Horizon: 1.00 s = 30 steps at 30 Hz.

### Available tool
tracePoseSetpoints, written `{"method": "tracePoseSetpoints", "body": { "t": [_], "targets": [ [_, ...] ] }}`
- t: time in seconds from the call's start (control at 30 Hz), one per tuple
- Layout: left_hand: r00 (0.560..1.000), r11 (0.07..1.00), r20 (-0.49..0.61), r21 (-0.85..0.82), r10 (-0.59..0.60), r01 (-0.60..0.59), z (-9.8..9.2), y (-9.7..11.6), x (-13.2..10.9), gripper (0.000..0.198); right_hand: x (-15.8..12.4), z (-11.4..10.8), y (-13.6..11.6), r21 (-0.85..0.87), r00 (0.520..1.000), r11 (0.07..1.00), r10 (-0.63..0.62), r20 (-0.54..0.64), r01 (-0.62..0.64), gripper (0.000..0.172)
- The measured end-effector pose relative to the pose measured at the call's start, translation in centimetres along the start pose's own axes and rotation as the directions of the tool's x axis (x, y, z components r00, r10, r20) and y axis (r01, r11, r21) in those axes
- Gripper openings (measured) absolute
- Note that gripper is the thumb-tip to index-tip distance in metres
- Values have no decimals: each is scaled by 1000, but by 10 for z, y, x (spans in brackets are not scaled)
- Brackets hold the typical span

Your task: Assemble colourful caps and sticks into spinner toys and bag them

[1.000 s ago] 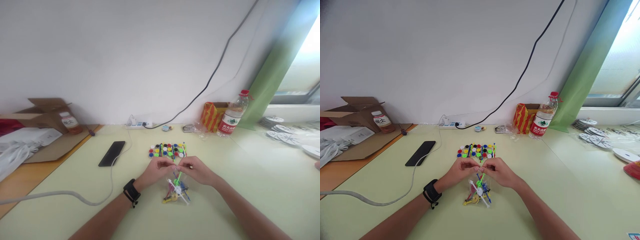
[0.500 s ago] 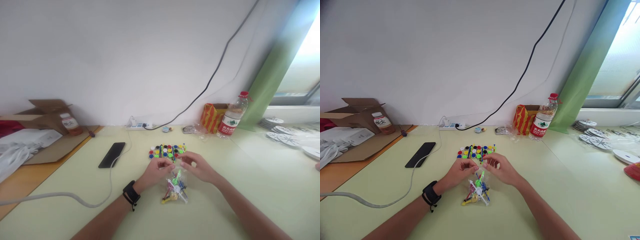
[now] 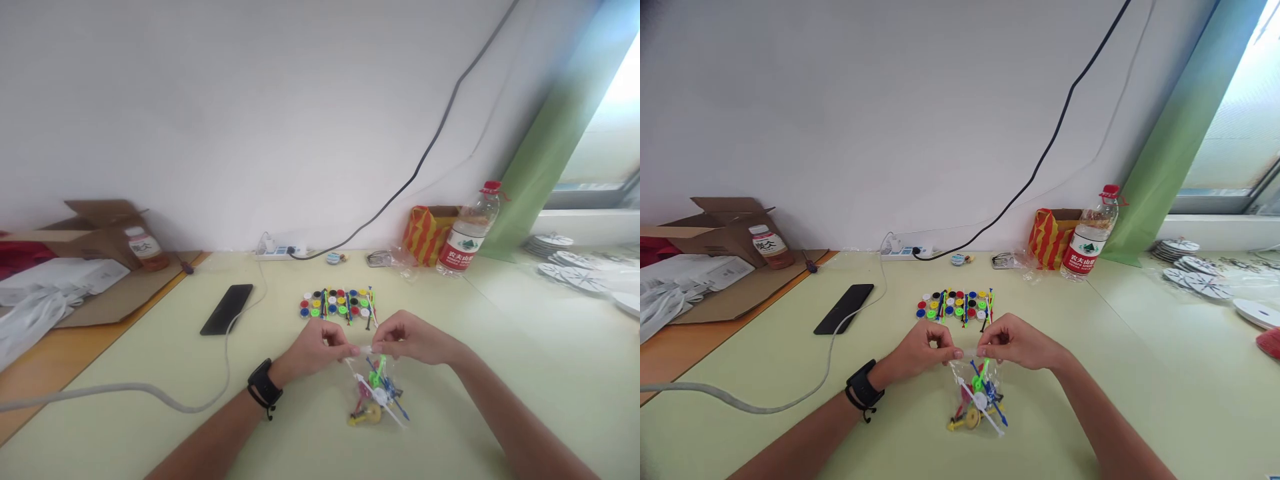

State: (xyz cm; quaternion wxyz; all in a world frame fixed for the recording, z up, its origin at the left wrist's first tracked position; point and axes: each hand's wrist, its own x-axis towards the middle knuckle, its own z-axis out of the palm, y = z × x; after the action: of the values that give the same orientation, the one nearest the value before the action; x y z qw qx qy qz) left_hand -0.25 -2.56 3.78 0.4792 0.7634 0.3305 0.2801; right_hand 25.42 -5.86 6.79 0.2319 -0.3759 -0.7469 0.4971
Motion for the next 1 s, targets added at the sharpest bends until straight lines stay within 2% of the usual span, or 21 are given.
{"method": "tracePoseSetpoints", "body": {
  "t": [0.17,0.27,0.37,0.43,0.47,0.5,0.53,0.57,0.6,0.63,0.67,0.7,0.77,0.83,0.87,0.93,1.0],
  "targets": [
    [993,999,117,44,2,-7,6,11,-6,44,-5,-5,-6,-22,996,1000,14,86,-13,37],
    [990,999,143,49,-19,12,12,10,-9,47,-15,-20,-5,-99,998,995,30,61,-24,36],
    [991,996,124,87,-45,34,18,4,-9,48,-37,-49,5,-232,992,969,67,-104,-90,38],
    [993,991,108,132,-49,34,22,1,-8,47,-54,-71,18,-320,942,931,67,-328,-178,41],
    [994,987,100,156,-47,31,24,-1,-7,46,-61,-82,26,-358,887,907,34,-461,-221,42],
    [995,983,91,181,-42,25,25,-1,-7,45,-66,-91,34,-388,786,879,-25,-618,-277,43],
    [996,978,82,206,-35,17,26,-2,-7,44,-69,-100,43,-402,610,843,-116,-784,-358,43],
    [997,973,74,229,-24,6,27,-2,-6,44,-69,-106,52,-414,430,796,-217,-876,-441,42],
    [998,969,69,247,-13,-5,27,-1,-6,45,-67,-111,61,-425,296,744,-311,-903,-515,40],
    [998,966,67,259,-3,-15,27,-1,-6,45,-63,-114,70,-441,225,690,-385,-895,-574,37],
    [998,965,67,263,4,-21,27,-1,-7,45,-58,-115,77,-461,205,633,-437,-876,-622,35],
    [998,964,69,263,7,-25,26,0,-7,45,-52,-115,84,-482,231,577,-455,-860,-659,33],
    [997,965,74,261,3,-22,26,0,-7,45,-41,-111,96,-512,353,472,-388,-852,-717,29],
    [997,965,80,263,-5,-16,25,0,-7,45,-33,-107,106,-531,488,410,-214,-846,-741,26],
    [996,964,85,264,-8,-15,25,-1,-7,45,-31,-105,111,-538,536,402,-129,-834,-741,24],
    [996,965,91,260,-8,-16,25,-1,-7,45,-29,-102,119,-547,592,418,-27,-806,-725,24],
    [996,968,92,251,-4,-19,25,-1,-8,45,-27,-101,124,-559,620,439,-5,-785,-704,32]
  ]
}}
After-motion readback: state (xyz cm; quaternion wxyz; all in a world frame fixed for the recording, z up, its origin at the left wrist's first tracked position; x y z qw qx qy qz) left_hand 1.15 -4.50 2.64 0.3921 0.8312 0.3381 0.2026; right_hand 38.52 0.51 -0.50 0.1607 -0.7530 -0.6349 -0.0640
